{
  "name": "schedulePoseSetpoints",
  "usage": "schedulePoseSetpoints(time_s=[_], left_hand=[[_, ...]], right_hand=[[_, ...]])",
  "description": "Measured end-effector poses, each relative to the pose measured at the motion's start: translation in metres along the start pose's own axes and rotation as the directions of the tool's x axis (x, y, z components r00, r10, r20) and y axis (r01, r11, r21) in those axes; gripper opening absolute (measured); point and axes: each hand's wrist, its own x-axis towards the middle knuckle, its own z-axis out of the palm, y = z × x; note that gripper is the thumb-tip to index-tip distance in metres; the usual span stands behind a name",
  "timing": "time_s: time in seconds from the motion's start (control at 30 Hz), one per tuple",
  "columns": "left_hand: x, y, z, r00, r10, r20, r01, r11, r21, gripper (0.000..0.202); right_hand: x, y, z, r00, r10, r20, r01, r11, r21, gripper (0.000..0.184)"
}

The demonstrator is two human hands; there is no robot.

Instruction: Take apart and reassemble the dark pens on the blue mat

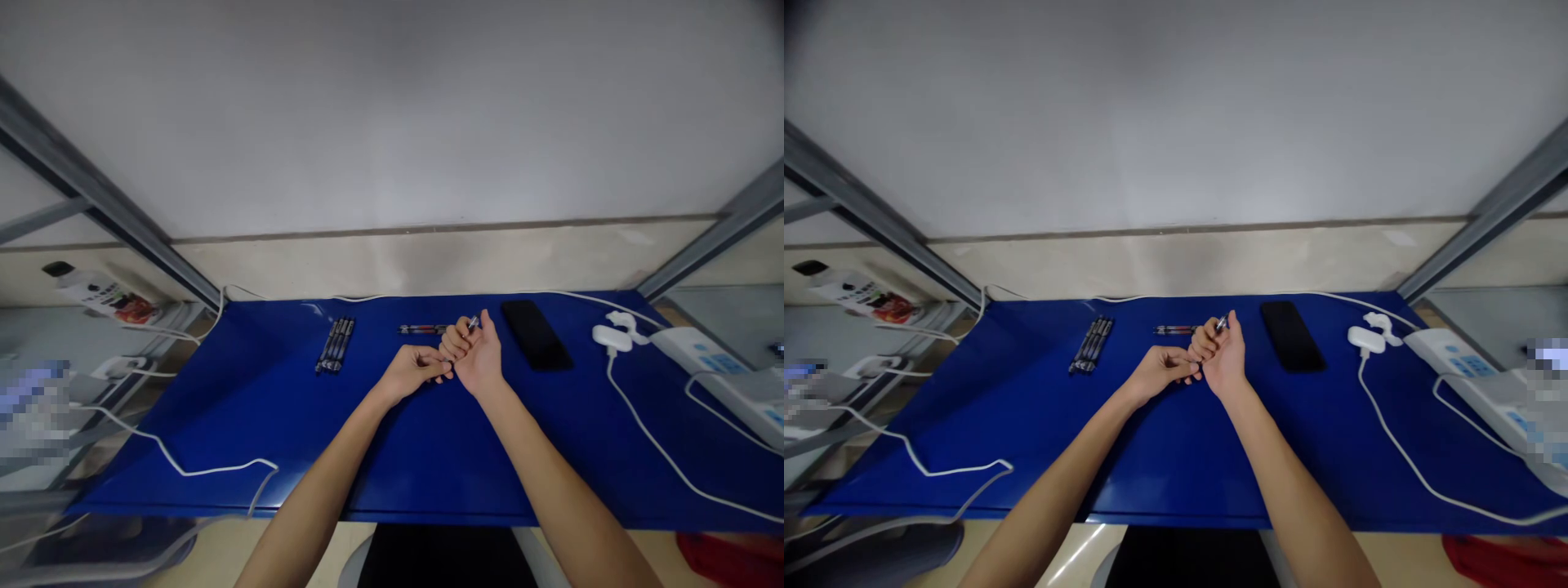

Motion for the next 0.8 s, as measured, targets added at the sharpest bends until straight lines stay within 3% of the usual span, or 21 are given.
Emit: schedulePoseSetpoints(time_s=[0.23,0.37,0.6,0.8], left_hand=[[-0.003,0.008,0.003,0.999,0.030,0.013,-0.031,0.996,0.082,0.049],[-0.002,0.009,0.003,1.000,0.017,-0.009,-0.017,1.000,0.026,0.055],[0.000,0.000,-0.002,1.000,0.013,0.010,-0.013,0.999,0.048,0.043],[0.000,0.003,-0.003,0.999,0.029,0.039,-0.030,0.999,0.035,0.036]], right_hand=[[0.001,-0.003,-0.009,0.998,0.012,-0.061,-0.005,0.994,0.111,0.045],[0.001,-0.002,-0.013,0.995,-0.033,-0.092,0.047,0.987,0.152,0.044],[0.003,0.000,-0.013,0.992,-0.092,-0.089,0.101,0.990,0.103,0.043],[0.001,-0.001,-0.011,0.999,-0.053,0.006,0.053,0.997,0.052,0.047]])
